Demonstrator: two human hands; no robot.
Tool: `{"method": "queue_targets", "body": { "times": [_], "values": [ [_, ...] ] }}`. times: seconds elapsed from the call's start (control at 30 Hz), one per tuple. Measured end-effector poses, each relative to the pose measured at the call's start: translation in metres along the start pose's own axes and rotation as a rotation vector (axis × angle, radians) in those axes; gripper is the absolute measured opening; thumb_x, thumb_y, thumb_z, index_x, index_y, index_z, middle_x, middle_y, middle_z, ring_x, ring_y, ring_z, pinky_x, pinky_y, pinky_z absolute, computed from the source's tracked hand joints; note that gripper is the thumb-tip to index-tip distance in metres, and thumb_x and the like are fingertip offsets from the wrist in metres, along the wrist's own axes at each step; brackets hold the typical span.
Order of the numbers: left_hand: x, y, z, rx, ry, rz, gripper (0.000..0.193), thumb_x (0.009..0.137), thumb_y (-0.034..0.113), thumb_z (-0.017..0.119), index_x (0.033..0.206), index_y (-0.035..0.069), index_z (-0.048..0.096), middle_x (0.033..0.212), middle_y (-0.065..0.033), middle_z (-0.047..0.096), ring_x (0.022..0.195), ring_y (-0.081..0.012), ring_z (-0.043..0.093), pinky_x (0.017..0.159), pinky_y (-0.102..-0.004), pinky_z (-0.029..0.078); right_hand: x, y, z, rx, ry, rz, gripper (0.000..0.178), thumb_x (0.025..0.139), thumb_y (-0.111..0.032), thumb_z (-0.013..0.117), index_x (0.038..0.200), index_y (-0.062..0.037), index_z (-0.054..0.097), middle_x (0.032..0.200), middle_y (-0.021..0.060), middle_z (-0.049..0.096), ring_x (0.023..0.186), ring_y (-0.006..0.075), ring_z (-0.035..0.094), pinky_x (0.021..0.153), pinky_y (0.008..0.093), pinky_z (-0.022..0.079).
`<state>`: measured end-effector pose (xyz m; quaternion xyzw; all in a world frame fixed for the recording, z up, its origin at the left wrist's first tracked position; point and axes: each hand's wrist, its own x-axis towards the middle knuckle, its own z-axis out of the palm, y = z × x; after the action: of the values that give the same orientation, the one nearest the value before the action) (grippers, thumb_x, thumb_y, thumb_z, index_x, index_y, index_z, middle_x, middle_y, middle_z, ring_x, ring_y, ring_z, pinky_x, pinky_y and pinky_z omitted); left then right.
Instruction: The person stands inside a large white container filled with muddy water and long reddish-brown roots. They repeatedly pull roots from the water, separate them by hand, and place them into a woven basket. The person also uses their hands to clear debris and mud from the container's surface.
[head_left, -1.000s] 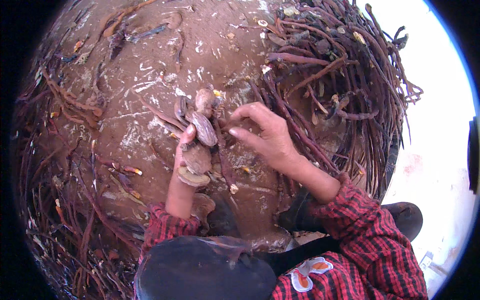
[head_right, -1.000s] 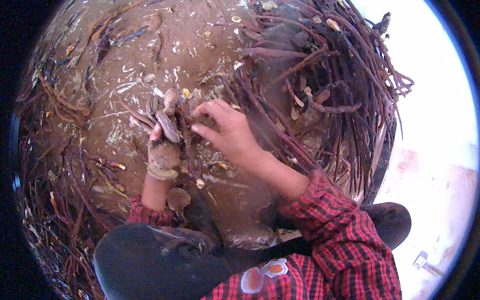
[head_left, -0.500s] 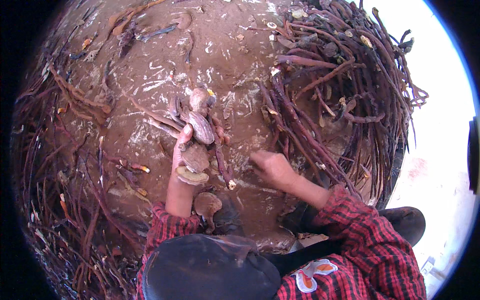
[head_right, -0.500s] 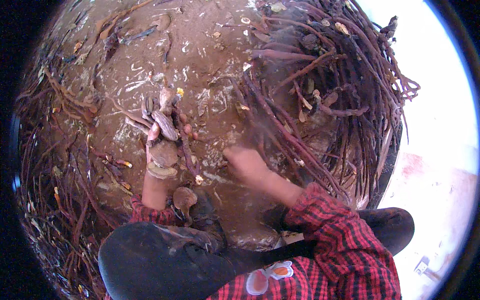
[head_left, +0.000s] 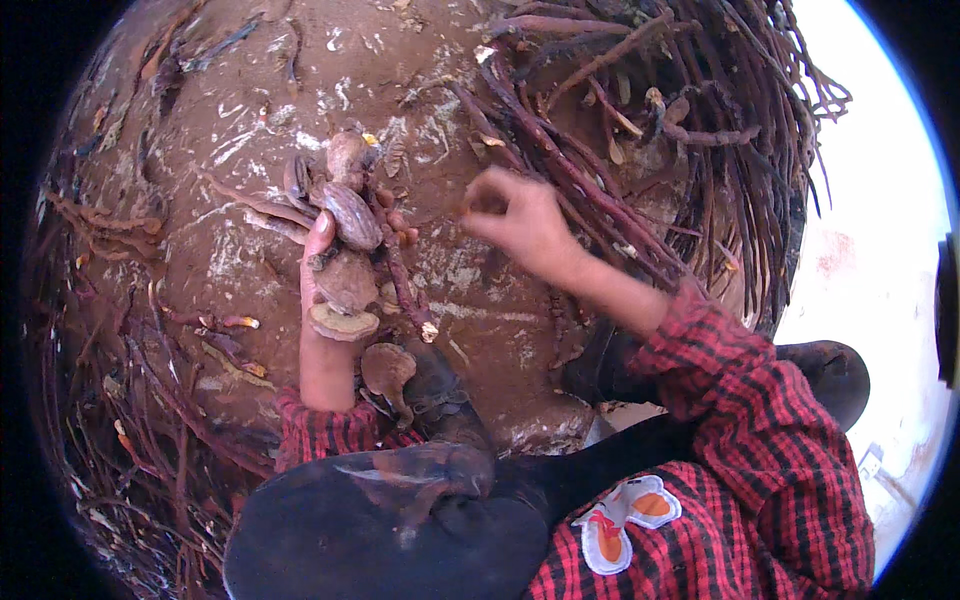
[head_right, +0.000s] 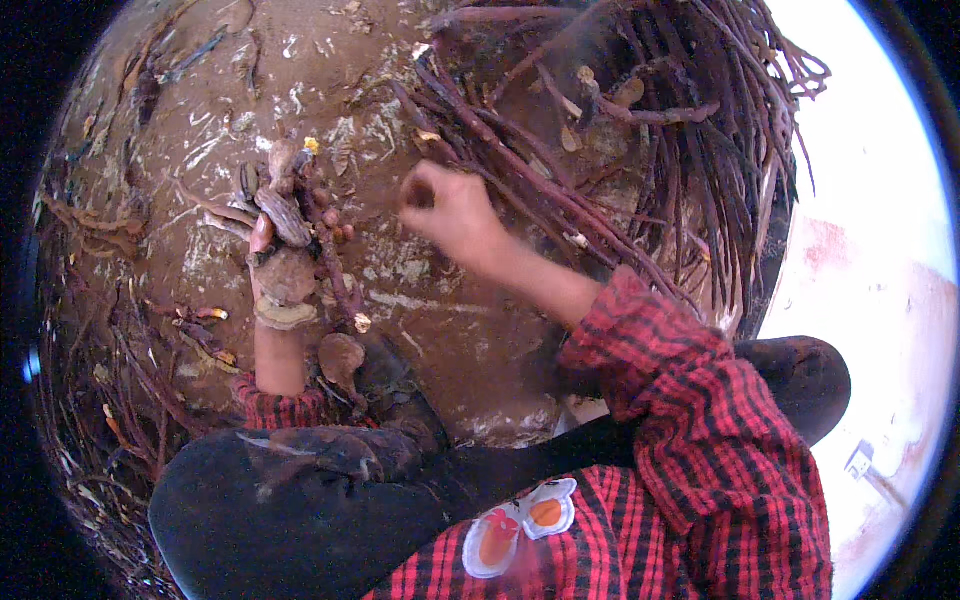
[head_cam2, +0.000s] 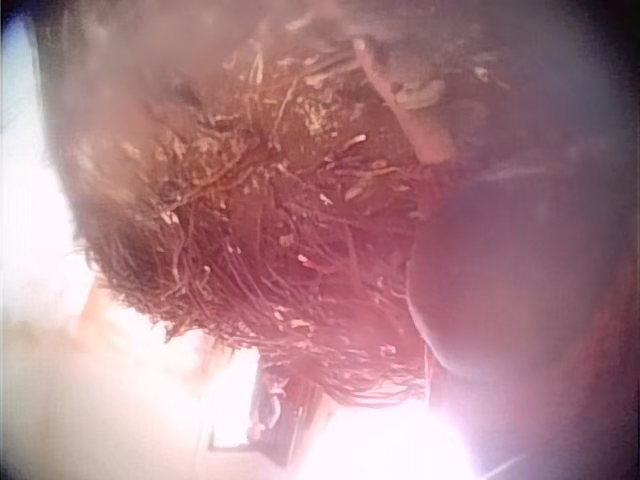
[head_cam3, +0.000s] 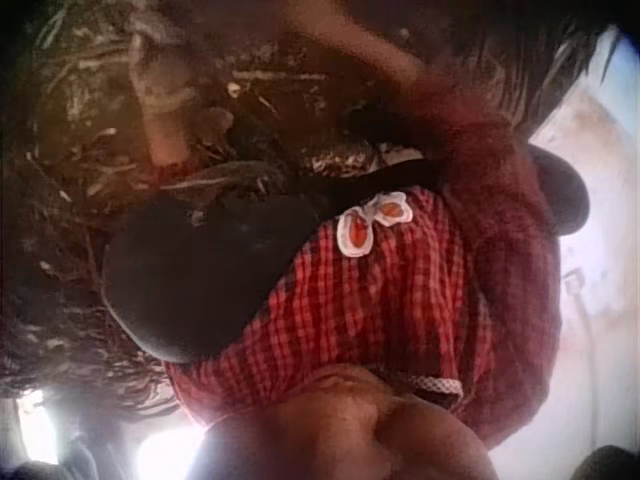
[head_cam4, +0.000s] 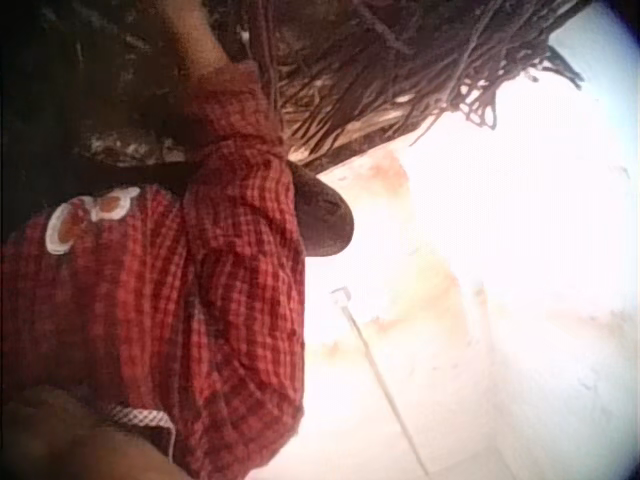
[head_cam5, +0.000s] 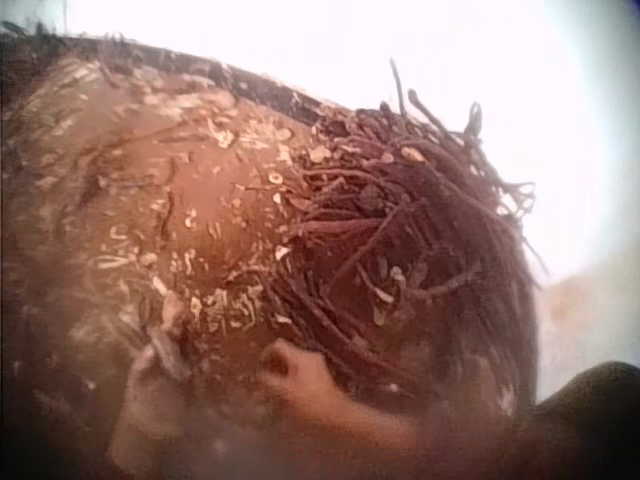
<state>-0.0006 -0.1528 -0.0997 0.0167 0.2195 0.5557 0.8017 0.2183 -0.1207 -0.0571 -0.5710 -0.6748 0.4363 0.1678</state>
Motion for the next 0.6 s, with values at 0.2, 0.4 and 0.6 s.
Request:
{"method": "queue_targets", "body": {
  "times": [0.2, 0.4, 0.6],
  "values": [
    [0.001, -0.020, 0.016, 0.030, 0.111, -0.128, 0.056, 0.087, 0.034, 0.057, 0.130, 0.002, 0.043, 0.120, -0.0147, 0.056, 0.109, -0.0281, 0.055, 0.094, -0.0420, 0.045, 0.006, -0.039, -0.005, 0.296, -0.095, 0.084, 0.014, 0.078, -0.006, 0.067, 0.088, 0.0011, 0.061, 0.079, 0.0033, 0.063, 0.075, 0.0053, 0.056, 0.067, 0.0240, 0.047],
    [-0.001, -0.032, 0.014, -0.039, 0.100, -0.229, 0.051, 0.088, 0.029, 0.056, 0.129, 0.000, 0.045, 0.120, -0.0132, 0.056, 0.111, -0.0247, 0.054, 0.099, -0.0386, 0.042, -0.010, -0.032, -0.015, -0.432, 0.020, -0.226, 0.022, 0.075, -0.014, 0.068, 0.086, -0.0006, 0.055, 0.078, 0.0160, 0.056, 0.077, 0.0355, 0.058, 0.066, 0.0394, 0.047],
    [-0.002, -0.038, 0.025, -0.034, 0.120, -0.260, 0.053, 0.086, 0.027, 0.056, 0.129, -0.001, 0.045, 0.120, -0.0132, 0.057, 0.110, -0.0255, 0.055, 0.099, -0.0387, 0.041, -0.080, 0.003, -0.033, -0.457, -0.564, -0.155, 0.021, 0.075, -0.018, 0.062, 0.087, -0.0025, 0.053, 0.082, 0.0159, 0.056, 0.075, 0.0352, 0.059, 0.064, 0.0440, 0.048]
  ]
}}
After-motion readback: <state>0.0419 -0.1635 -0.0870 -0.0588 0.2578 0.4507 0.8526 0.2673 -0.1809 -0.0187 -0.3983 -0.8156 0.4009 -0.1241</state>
